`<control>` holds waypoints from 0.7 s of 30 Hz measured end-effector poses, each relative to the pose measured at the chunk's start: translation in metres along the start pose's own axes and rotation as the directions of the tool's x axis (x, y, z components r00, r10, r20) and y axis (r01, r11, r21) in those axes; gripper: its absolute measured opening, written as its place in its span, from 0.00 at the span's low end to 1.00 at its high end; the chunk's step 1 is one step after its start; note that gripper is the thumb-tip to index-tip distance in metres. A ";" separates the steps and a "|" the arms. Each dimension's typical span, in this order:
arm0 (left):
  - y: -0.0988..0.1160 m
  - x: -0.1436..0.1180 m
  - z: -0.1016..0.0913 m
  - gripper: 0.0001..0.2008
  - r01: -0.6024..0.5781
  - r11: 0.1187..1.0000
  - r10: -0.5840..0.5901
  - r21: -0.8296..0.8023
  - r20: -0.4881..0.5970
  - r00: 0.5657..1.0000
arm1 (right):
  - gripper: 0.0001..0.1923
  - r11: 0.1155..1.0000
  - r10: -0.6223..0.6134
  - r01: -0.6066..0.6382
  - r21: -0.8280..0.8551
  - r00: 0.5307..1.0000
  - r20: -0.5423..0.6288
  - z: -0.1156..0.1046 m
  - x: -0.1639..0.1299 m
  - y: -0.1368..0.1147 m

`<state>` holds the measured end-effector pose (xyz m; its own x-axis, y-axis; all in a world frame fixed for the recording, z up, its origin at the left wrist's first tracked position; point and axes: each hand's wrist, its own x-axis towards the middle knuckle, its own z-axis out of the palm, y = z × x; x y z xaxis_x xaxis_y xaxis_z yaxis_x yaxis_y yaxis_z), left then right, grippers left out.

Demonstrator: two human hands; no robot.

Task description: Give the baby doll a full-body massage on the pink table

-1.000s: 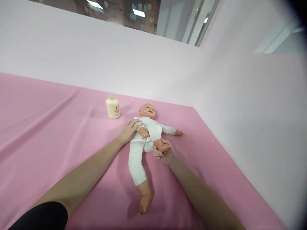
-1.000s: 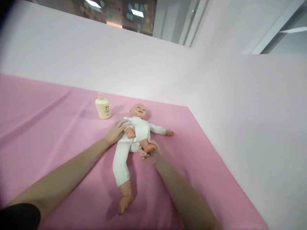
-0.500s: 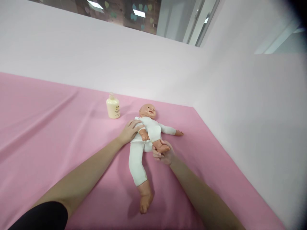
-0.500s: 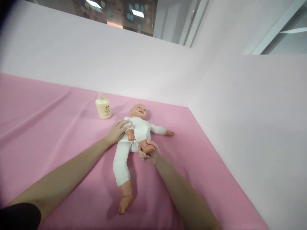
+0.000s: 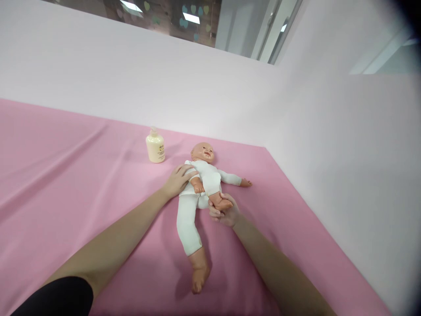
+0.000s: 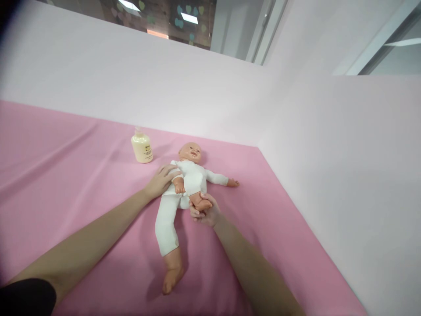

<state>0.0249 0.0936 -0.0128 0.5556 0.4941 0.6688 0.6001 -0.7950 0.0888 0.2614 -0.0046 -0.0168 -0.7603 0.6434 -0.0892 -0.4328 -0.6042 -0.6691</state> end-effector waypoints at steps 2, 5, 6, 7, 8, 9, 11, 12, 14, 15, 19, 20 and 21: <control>0.000 0.000 0.000 0.18 -0.011 1.000 0.011 0.004 -0.005 1.000 | 0.21 1.000 -0.011 0.011 -0.001 1.000 0.000 -0.001 0.000 0.000; -0.001 0.000 0.000 0.18 -0.026 1.000 0.026 0.003 -0.013 1.000 | 0.21 0.999 -0.034 0.034 -0.004 0.999 -0.011 0.001 0.000 0.000; -0.001 0.000 0.000 0.18 -0.030 1.000 0.030 -0.001 -0.017 0.999 | 0.21 0.999 -0.039 0.039 -0.006 0.999 -0.016 0.001 0.000 -0.001; -0.001 0.000 0.000 0.18 -0.033 0.999 0.033 -0.005 -0.022 0.999 | 0.21 0.999 -0.042 0.041 -0.008 0.999 -0.021 0.002 0.000 -0.001; -0.001 -0.001 0.000 0.18 -0.037 0.999 0.037 -0.007 -0.027 0.999 | 0.21 0.999 -0.043 0.043 -0.010 0.999 -0.027 0.003 0.000 -0.001; -0.001 -0.001 0.000 0.18 -0.040 0.999 0.040 -0.006 -0.030 0.999 | 0.21 0.999 -0.045 0.045 -0.012 0.998 -0.034 0.004 0.000 -0.001; 0.000 -0.002 0.000 0.18 -0.049 0.999 0.049 0.004 -0.033 0.998 | 0.22 0.999 -0.045 0.044 -0.015 0.998 -0.046 0.005 0.000 -0.001; 0.000 -0.002 0.000 0.18 -0.053 0.999 0.053 0.008 -0.033 0.998 | 0.22 0.999 -0.045 0.044 -0.016 0.998 -0.049 0.005 0.000 -0.001; 0.000 -0.002 -0.001 0.19 -0.055 0.998 0.055 0.010 -0.030 0.998 | 0.22 0.999 -0.042 0.041 -0.018 0.998 -0.050 0.005 0.000 -0.001; 0.000 -0.002 -0.001 0.18 -0.053 0.999 0.053 0.006 -0.030 0.998 | 0.22 0.999 -0.039 0.038 -0.020 0.998 -0.050 0.004 0.000 -0.001; 0.000 -0.002 -0.001 0.18 -0.043 0.999 0.043 -0.015 -0.026 0.999 | 0.24 0.999 -0.028 0.027 -0.031 0.998 -0.062 0.002 0.001 -0.001; 0.000 -0.002 -0.001 0.18 -0.040 0.999 0.040 -0.016 -0.022 0.999 | 0.24 0.999 -0.027 0.025 -0.033 0.997 -0.066 0.002 0.001 -0.001; 0.000 -0.002 -0.001 0.19 -0.037 0.999 0.036 -0.014 -0.016 0.999 | 0.24 0.999 -0.025 0.023 -0.034 0.997 -0.071 0.002 0.001 -0.001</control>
<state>0.0234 0.0924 -0.0131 0.5676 0.4590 0.6835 0.5713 -0.8173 0.0745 0.2602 -0.0045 -0.0144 -0.7131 0.6901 -0.1240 -0.4333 -0.5728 -0.6958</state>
